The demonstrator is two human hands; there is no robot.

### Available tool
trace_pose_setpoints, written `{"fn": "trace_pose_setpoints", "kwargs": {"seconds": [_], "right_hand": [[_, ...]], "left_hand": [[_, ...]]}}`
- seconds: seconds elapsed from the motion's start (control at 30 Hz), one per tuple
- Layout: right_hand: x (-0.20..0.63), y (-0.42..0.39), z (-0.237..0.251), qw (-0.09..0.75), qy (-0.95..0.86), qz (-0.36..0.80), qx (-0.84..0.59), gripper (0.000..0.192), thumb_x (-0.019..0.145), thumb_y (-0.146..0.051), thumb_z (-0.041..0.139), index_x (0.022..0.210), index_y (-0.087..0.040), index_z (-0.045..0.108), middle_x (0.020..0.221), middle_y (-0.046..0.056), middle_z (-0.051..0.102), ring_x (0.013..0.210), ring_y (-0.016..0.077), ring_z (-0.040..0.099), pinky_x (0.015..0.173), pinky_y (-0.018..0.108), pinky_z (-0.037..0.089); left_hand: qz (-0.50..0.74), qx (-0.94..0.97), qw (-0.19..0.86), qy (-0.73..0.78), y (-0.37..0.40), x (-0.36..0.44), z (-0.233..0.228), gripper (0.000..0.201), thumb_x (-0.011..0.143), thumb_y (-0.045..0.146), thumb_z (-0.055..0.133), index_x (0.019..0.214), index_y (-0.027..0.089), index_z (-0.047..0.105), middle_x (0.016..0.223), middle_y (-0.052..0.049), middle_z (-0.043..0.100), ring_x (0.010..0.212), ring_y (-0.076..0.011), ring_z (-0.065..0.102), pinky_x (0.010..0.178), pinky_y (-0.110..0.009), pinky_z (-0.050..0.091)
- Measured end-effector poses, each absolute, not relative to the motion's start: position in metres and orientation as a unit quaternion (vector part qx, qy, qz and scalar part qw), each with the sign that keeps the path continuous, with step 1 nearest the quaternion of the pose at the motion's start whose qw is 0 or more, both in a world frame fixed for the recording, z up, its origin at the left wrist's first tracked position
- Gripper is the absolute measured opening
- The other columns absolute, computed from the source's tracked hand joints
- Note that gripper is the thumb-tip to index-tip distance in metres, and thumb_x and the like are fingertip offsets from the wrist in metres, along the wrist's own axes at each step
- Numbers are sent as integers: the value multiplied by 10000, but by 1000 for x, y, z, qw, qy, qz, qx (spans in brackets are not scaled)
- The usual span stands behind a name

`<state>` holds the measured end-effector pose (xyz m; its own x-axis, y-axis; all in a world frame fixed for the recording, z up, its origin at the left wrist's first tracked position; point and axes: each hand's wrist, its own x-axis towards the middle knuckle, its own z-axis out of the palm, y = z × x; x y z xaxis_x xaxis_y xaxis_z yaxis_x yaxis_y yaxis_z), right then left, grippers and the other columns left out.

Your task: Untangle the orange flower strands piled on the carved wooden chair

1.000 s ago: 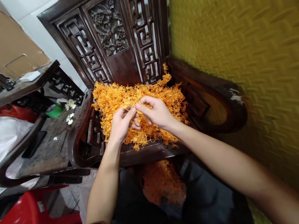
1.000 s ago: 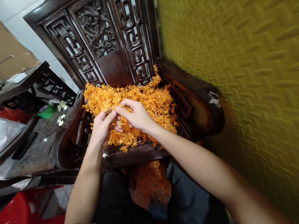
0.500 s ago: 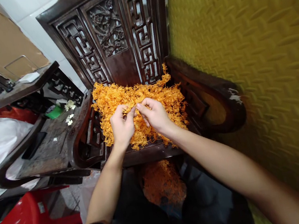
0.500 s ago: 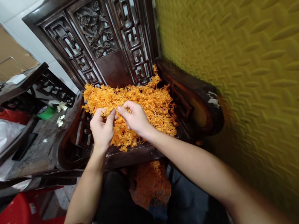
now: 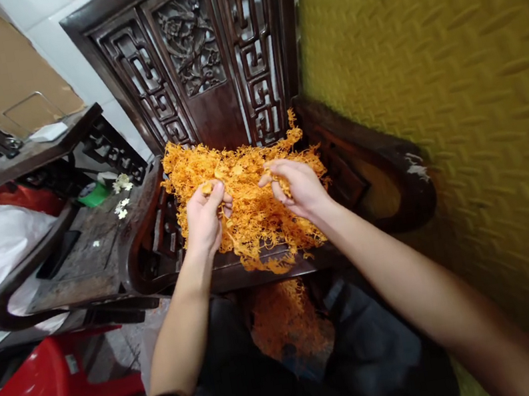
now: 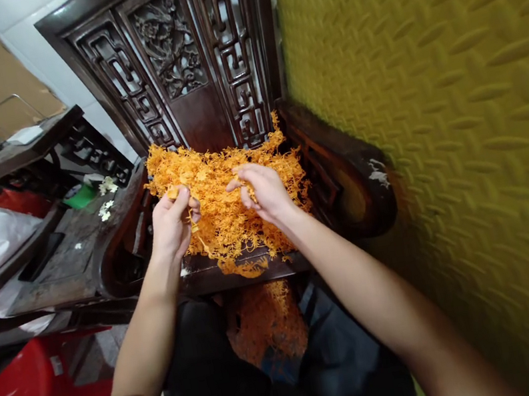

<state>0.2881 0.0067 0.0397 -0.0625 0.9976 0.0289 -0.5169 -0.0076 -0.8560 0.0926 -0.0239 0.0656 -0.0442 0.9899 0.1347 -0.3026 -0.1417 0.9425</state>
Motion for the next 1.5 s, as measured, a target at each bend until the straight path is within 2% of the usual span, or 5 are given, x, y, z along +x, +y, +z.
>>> {"fn": "trace_pose_setpoints", "kwargs": {"seconds": [0.27, 0.6, 0.83, 1.2, 1.5], "right_hand": [[277, -3, 39, 547, -431, 629, -345, 203, 724, -146, 551, 867, -131, 694, 970, 105, 755, 411, 52, 542, 325, 216, 165], [267, -9, 40, 520, -511, 612, -306, 437, 848, -629, 696, 818, -201, 612, 521, -81, 420, 364, 47, 320, 363, 237, 178], [253, -15, 35, 594, -505, 518, -352, 443, 830, -623, 728, 726, -244, 525, 433, -83, 424, 344, 83, 341, 374, 248, 241], [303, 26, 42, 718, -308, 459, -423, 381, 883, -435, 693, 713, -222, 427, 597, -63, 516, 340, 33, 382, 317, 199, 177], [274, -21, 40, 427, -605, 574, -349, 306, 958, -404, 591, 1133, -187, 718, 559, -39, 618, 340, 85, 491, 372, 237, 339]], "left_hand": [[563, 446, 556, 418, -24, 97, 62, 335, 808, 448, 784, 898, 150, 659, 660, 21, 596, 548, -74, 548, 488, -192, 395], [525, 513, 503, 456, -28, 95, 53, 401, 772, 405, 808, 647, 185, 498, 496, 86, 385, 421, -51, 327, 442, -224, 275], [535, 614, 326, 480, -43, 109, 67, 353, 818, 337, 750, 633, 175, 498, 566, 53, 431, 502, -64, 351, 482, -232, 282], [498, 622, 418, 436, -63, 95, 87, 323, 827, 288, 719, 631, 191, 481, 600, 39, 401, 497, -69, 341, 454, -229, 255], [196, 645, 608, 419, -33, 90, 81, 170, 765, 247, 687, 621, 198, 612, 477, 71, 354, 377, -61, 272, 368, -210, 228]]}}
